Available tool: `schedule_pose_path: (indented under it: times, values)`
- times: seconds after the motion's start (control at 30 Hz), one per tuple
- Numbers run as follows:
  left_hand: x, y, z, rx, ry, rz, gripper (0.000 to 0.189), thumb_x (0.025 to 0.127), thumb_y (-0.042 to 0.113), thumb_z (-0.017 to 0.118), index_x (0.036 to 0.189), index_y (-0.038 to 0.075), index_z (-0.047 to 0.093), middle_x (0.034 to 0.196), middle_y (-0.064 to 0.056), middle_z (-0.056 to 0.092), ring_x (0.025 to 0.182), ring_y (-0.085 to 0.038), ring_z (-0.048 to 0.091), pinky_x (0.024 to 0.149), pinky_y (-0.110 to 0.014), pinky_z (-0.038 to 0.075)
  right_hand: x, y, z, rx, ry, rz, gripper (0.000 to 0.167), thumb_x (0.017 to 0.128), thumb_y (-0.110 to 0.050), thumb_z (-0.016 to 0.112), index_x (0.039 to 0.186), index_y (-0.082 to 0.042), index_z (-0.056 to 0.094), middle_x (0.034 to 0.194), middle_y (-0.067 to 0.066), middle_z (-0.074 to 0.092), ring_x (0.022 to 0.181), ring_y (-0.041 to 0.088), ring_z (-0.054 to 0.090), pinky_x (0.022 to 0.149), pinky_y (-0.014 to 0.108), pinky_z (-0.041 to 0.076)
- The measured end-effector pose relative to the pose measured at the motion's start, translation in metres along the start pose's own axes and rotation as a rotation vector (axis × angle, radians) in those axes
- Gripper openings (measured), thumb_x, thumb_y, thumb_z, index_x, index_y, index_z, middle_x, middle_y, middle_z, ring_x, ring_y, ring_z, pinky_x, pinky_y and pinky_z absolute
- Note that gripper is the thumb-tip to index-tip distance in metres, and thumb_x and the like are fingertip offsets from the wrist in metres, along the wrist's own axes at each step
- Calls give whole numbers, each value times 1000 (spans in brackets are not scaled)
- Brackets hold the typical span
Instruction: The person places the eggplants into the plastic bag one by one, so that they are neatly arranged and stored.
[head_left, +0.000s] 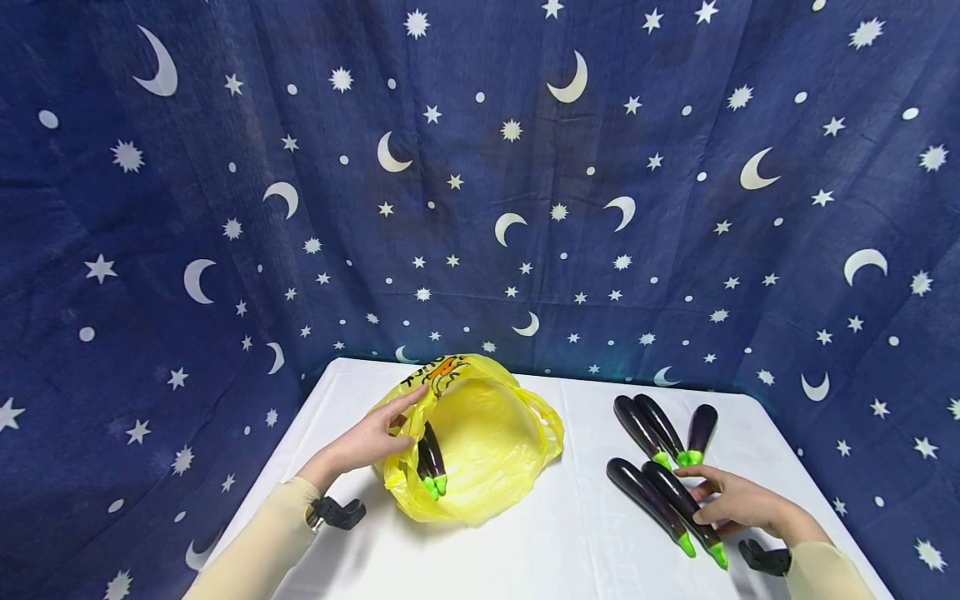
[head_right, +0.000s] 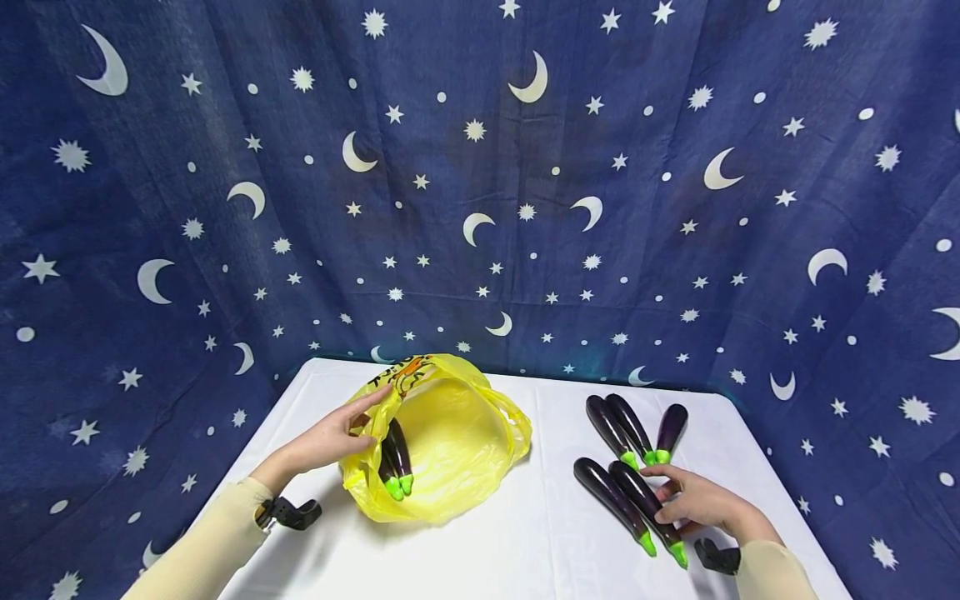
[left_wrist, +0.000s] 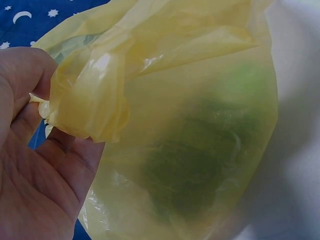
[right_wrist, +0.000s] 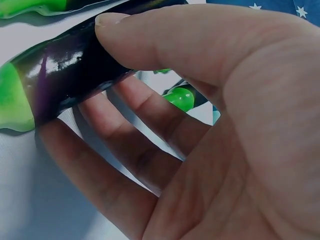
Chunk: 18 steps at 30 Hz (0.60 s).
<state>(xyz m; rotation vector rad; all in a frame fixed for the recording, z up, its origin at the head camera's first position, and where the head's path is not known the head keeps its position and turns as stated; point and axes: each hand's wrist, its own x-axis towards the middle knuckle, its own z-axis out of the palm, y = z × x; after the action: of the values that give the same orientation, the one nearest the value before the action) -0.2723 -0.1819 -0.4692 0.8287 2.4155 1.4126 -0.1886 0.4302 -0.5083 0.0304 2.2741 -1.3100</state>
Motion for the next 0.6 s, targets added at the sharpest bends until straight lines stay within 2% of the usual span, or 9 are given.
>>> schedule_pose_path:
  times: [0.6]
  values:
    - [0,2,1,-2,-6,-9,85,92,6,66,164,26,26,168,2,24,141,-34,42,113,-55,35,0,1,0,5,-12,-21,73,83,2,68,150,4,38,112,17,49,88,27,61,72,49,59]
